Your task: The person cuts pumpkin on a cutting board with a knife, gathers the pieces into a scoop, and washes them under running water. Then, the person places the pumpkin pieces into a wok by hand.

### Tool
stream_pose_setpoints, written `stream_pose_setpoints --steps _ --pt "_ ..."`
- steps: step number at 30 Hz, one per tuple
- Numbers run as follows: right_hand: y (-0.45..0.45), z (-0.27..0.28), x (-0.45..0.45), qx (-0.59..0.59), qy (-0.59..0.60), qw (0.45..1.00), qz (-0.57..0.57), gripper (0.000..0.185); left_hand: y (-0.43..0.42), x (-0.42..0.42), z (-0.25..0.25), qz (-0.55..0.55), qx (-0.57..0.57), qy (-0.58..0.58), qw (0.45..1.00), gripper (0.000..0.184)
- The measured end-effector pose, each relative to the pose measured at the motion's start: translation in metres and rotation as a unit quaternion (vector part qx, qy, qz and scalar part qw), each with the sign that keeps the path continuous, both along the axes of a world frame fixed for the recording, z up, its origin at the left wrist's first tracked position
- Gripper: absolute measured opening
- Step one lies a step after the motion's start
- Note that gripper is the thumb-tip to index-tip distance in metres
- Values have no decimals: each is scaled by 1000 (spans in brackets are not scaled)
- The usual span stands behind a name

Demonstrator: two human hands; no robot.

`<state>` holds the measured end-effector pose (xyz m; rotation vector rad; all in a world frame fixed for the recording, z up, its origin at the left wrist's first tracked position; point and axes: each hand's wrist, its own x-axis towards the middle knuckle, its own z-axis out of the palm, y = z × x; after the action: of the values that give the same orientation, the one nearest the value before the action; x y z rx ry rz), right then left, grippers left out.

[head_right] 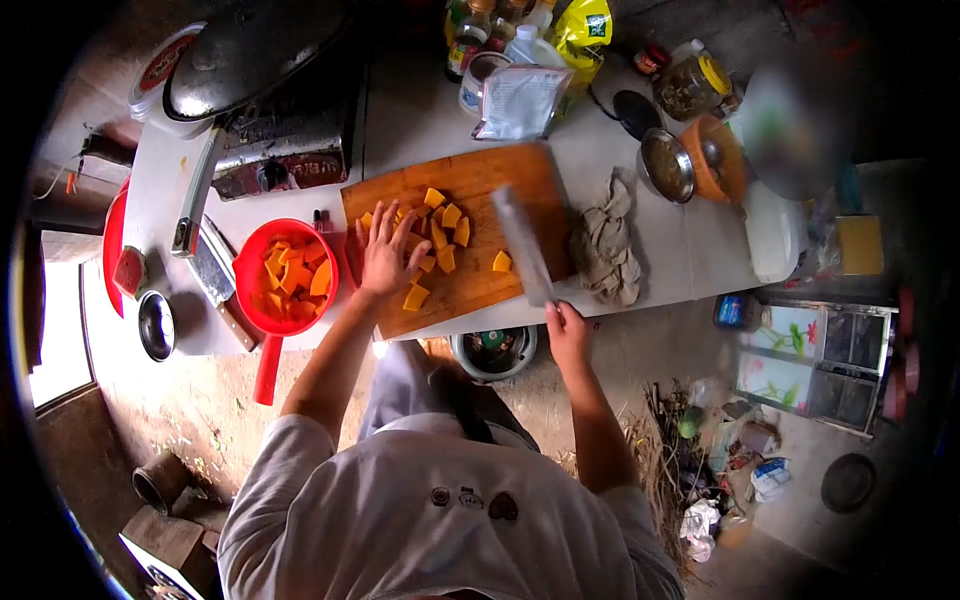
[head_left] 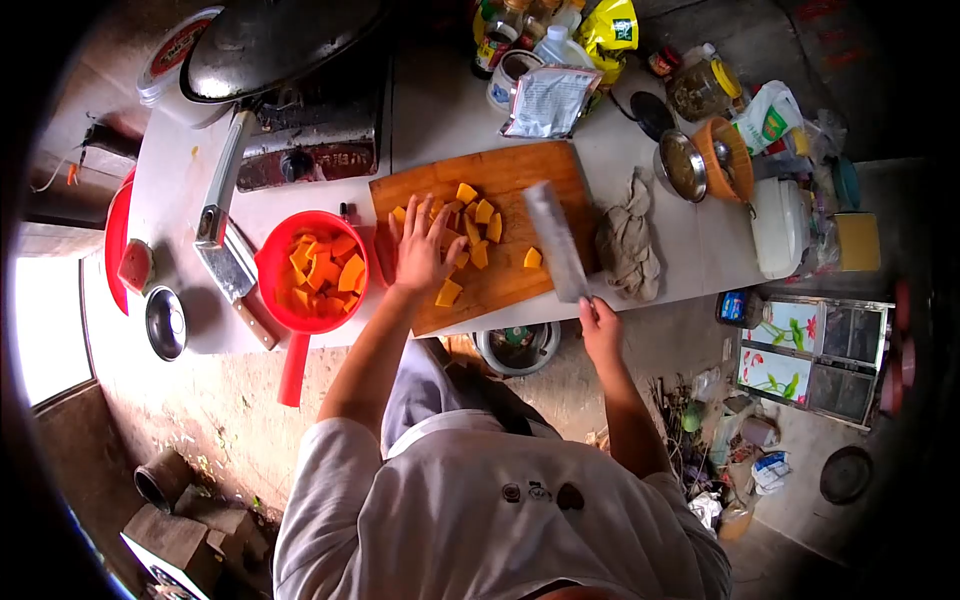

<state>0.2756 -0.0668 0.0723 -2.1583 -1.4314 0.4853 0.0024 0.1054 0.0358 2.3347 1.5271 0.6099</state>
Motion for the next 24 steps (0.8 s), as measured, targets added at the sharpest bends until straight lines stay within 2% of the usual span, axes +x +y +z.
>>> stream_pose_setpoints --steps 1,2,4,5,6,7,8,9,14,16,17,20,24 --pt "-12 -7 2 -31 173 983 -62 27 -5 1 -5 -6 -35 -92 995 72" --pt "-26 -13 3 -33 173 983 -61 27 -14 2 -9 -4 -37 -92 995 72" --pt "-44 -16 -1 -58 358 918 -162 31 -36 10 0 1 -49 -74 996 85" --pt "-49 -20 -5 -59 373 911 -163 31 -43 15 -5 4 -93 -58 994 95" --pt "-53 -26 -12 -61 389 904 -164 32 -44 20 -3 5 -95 -57 994 95" --pt "-50 -30 -19 -66 376 914 -135 32 -45 26 1 17 -101 -7 995 93" --pt "-49 -35 -28 -72 421 892 -148 32 -44 29 2 27 -106 44 993 91" --pt "-44 -43 -36 -83 447 878 -149 32 -40 32 -3 23 -81 -28 996 87" --pt "-2 -54 -84 -122 510 847 -86 27 -23 52 -10 34 -44 -24 998 78" --pt "11 -57 -97 -113 515 849 -43 27 -23 56 -8 39 -40 6 998 72" --pt "13 -56 -102 -109 526 843 -33 27 -23 55 -7 48 -28 -24 998 64" --pt "13 -55 -109 -103 520 847 -29 26 -21 59 -19 50 -15 -45 998 58" --pt "2 -45 -112 -102 516 849 -55 27 -27 62 -8 31 -6 -83 996 52"
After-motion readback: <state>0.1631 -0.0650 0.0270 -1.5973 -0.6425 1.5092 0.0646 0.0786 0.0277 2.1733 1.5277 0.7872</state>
